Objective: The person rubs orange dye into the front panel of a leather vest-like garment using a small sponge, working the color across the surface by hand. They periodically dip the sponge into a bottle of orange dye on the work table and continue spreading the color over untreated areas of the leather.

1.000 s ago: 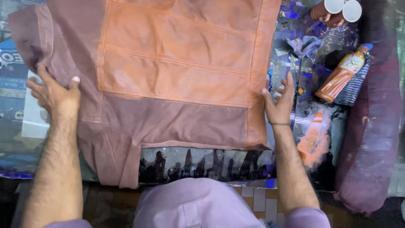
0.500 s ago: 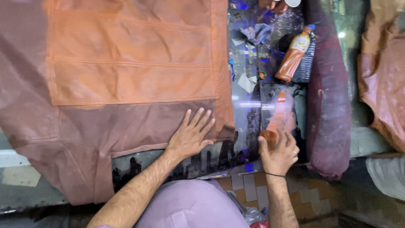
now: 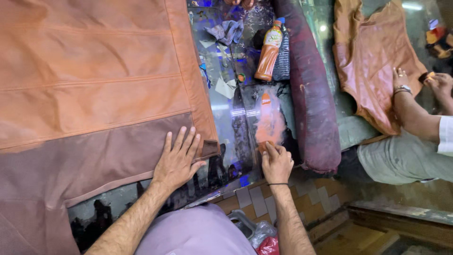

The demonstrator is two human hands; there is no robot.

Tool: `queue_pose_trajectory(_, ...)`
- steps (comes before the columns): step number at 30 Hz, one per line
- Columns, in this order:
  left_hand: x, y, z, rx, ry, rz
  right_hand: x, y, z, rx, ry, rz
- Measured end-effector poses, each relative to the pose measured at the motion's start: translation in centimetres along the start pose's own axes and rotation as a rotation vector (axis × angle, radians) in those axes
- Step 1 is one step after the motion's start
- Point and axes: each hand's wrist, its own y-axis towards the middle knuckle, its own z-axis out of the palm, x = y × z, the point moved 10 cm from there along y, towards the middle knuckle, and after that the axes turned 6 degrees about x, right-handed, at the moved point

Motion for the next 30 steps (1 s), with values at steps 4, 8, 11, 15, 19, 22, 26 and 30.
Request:
queue_pose_trajectory(4,0.2,0.1,0.2,-0.003,0.036,-0.013,1.2,5.8,-3.5,-0.206,-0.004,-0.057)
queue_pose_trajectory(8,0.3,0.0,0.3,-0.011,0.032,-0.013,3.8,11.2,-3.0,-0.176,-0.073,-0.026)
queue_pose_trajectory(11,0.3,0.1,0.5,-0.006,0.030,-0.016,3.7,10.5,-1.0,-0.010,-0.139,0.004)
queue_pose_trajectory(15,0.3,0.6,0.6,-0.025,0.000,-0.009,0.3,6.8,0.0,0.289,-0.136,0.084)
queue_pose_trajectory(19,0.4,0.6,0.5,-0.058,-0.022,0.002,-0.1,6.7,-2.5,0.004,-0.029,0.022)
queue_pose_trajectory(22,0.6,0.5,0.1,-0.070,-0.078,0.011,0.8,7.1,-0.6,0.017,-0.063,-0.007)
queue_pose_trajectory(26,1.5,-0.1,-1.1,-0.093,-0.208,0.025,1.3,6.4,-1.1,-0.145,-0.094,-0.021)
queue_pose_trajectory(30,3.8,0.1,-2.2,-0.052,-0.069,0.026,0.9,6.3,-0.6,-0.033,0.030,0.006)
